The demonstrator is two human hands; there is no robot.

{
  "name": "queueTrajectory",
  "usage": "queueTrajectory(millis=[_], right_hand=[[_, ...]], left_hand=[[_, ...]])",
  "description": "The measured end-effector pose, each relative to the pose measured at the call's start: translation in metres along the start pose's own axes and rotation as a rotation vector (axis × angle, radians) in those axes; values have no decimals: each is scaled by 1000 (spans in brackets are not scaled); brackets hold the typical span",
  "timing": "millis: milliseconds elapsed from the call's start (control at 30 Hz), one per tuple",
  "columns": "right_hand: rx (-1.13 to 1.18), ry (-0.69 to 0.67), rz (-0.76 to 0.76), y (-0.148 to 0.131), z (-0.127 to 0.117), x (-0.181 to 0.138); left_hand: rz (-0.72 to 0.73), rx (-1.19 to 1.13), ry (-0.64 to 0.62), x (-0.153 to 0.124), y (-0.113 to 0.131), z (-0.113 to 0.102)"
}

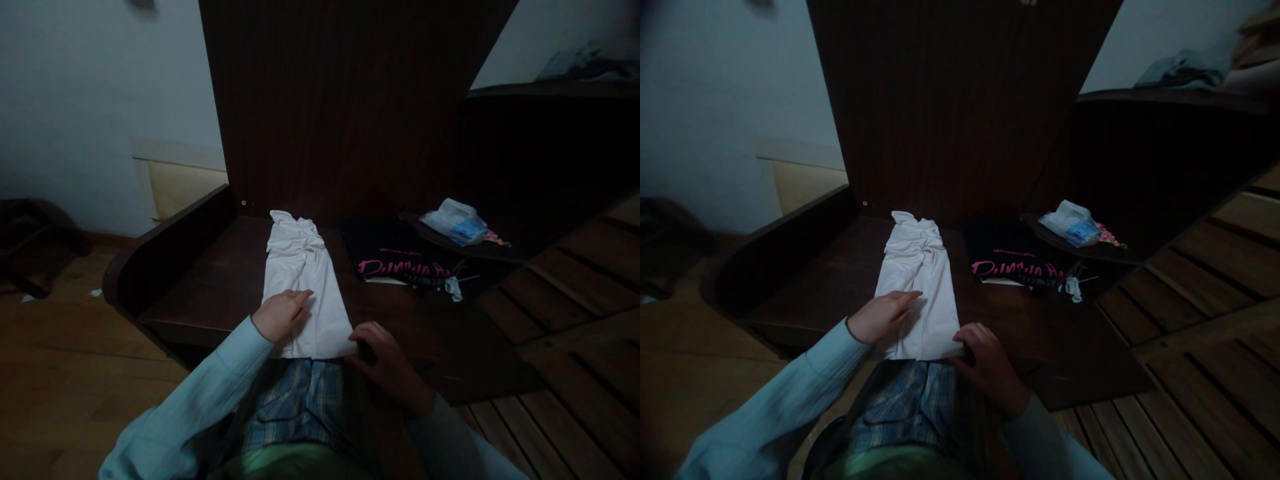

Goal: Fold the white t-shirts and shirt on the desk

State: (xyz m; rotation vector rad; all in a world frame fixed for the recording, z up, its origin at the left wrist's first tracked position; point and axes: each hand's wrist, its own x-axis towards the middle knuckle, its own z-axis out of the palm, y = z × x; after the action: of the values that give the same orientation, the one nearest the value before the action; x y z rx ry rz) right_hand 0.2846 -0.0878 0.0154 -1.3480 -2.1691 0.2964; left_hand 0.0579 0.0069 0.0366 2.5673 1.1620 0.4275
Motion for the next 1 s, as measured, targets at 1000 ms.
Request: queueTrajectory(millis=[1000], right_hand=[[11,-6,-162,10,2,3]], left_hand=[[137,172,197,58,-67,38]])
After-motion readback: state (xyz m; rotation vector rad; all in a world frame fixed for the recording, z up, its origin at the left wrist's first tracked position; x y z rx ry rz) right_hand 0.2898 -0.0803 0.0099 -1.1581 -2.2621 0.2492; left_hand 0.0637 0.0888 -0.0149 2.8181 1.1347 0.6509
